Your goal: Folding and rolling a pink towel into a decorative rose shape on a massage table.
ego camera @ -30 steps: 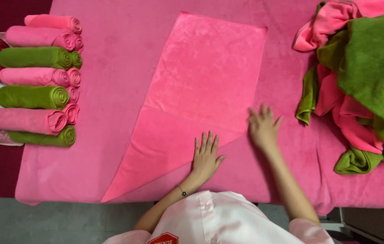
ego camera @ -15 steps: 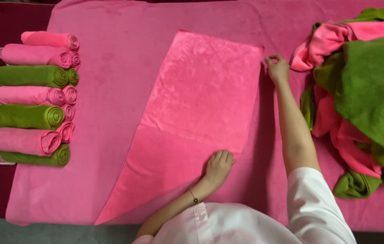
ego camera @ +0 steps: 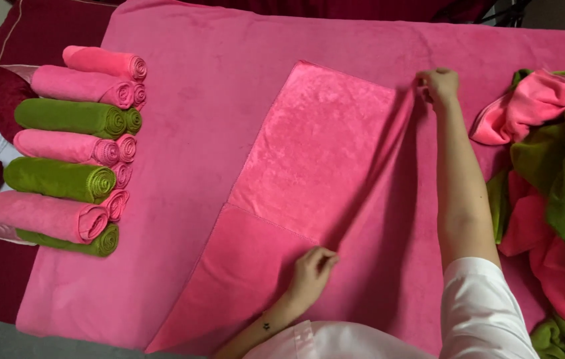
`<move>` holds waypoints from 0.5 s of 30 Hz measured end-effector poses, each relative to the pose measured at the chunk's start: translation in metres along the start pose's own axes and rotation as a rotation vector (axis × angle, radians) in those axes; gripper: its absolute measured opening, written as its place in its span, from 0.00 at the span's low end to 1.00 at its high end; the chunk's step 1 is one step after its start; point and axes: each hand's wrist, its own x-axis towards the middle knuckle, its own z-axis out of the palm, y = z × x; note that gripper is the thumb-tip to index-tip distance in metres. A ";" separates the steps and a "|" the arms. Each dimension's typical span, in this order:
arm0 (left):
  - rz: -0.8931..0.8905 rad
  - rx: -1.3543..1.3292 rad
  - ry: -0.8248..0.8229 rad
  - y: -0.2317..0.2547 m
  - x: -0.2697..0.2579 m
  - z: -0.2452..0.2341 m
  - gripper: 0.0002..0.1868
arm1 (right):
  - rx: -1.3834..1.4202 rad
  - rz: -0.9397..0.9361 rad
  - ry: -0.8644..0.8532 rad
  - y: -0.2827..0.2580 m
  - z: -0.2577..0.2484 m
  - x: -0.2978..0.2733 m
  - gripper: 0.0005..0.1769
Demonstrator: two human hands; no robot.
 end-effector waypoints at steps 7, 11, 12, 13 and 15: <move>-0.236 -0.030 0.327 -0.011 0.002 -0.084 0.05 | 0.127 -0.007 -0.120 -0.035 0.115 0.004 0.20; -0.342 -0.121 0.481 -0.033 0.001 -0.119 0.09 | 0.184 -0.037 -0.110 -0.046 0.192 -0.001 0.24; -0.349 -0.120 0.491 -0.038 0.002 -0.126 0.09 | 0.179 -0.035 -0.121 -0.055 0.205 -0.013 0.24; -0.364 -0.124 0.519 -0.044 0.002 -0.133 0.09 | 0.189 -0.004 -0.115 -0.065 0.217 -0.025 0.22; -0.383 -0.127 0.554 -0.052 0.004 -0.148 0.09 | 0.195 0.028 -0.116 -0.079 0.237 -0.043 0.21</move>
